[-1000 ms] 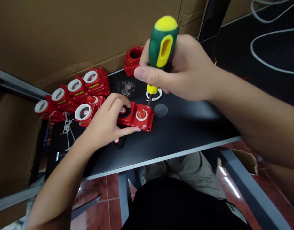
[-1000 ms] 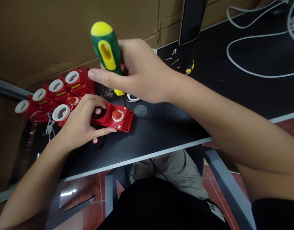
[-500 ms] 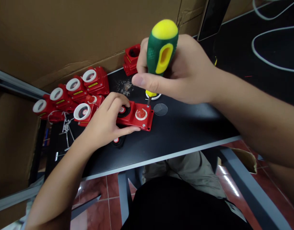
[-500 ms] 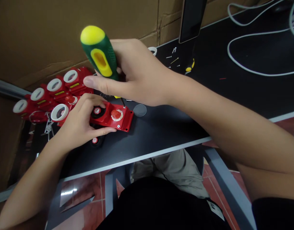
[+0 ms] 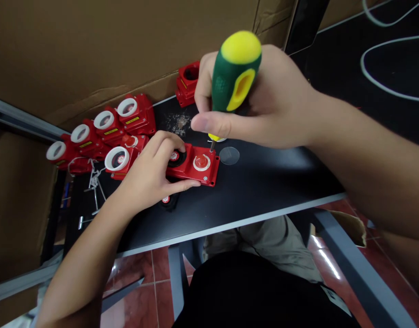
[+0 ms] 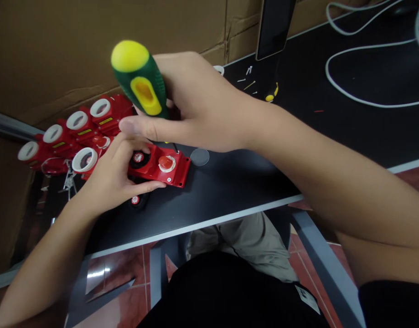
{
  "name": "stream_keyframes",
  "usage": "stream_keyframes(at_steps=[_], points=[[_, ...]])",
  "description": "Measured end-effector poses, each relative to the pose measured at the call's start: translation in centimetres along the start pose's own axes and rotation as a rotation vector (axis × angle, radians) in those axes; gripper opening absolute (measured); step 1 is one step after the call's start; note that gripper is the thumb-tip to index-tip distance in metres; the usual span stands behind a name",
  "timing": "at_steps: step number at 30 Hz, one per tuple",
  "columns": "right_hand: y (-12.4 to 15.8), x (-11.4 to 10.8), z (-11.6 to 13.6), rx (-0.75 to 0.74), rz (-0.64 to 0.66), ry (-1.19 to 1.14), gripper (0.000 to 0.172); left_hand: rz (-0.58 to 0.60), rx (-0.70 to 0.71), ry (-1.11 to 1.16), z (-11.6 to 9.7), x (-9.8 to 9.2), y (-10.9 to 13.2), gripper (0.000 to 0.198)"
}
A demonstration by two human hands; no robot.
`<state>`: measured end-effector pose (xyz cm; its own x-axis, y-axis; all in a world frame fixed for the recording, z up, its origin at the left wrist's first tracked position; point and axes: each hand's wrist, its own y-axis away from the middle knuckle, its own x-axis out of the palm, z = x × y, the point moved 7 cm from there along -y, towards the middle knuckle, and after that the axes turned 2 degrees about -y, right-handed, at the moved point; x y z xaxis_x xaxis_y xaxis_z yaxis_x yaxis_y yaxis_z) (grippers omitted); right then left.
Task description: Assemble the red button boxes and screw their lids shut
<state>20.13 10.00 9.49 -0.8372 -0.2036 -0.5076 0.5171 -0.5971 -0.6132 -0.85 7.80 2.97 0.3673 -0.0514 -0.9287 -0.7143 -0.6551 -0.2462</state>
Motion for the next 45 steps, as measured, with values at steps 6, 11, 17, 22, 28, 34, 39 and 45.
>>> stream_keyframes(at_steps=[6,11,17,22,28,34,39,45], points=[[0.1,0.1,-0.3,0.009,0.017,0.029,0.039,-0.001,0.005,0.004,-0.1,0.1,-0.1,0.072],[0.0,0.0,-0.6,0.077,0.047,0.003,0.041,0.007,-0.014,0.004,0.2,0.0,0.0,0.073],[-0.1,-0.1,-0.5,0.070,0.102,0.045,0.039,-0.009,-0.007,0.015,-0.2,-0.2,-0.1,0.070],[-0.2,-1.0,-0.2,0.153,0.064,0.092,0.037,-0.004,0.021,0.039,0.0,-0.1,-0.1,0.069],[-0.2,-1.0,0.8,0.041,0.040,0.038,0.039,-0.086,0.034,0.086,-0.5,-1.3,-0.8,0.066],[-0.6,-0.2,-0.8,0.115,0.130,0.056,0.036,0.147,0.003,0.219,-1.5,-1.3,-5.4,0.032],[-1.0,0.2,-1.3,0.174,0.181,0.046,0.035,0.225,-0.059,0.611,-0.5,0.0,-7.2,0.037],[0.1,1.6,0.9,0.256,-0.279,-0.249,0.038,0.091,-0.084,0.634,0.8,1.9,-6.6,0.042]])
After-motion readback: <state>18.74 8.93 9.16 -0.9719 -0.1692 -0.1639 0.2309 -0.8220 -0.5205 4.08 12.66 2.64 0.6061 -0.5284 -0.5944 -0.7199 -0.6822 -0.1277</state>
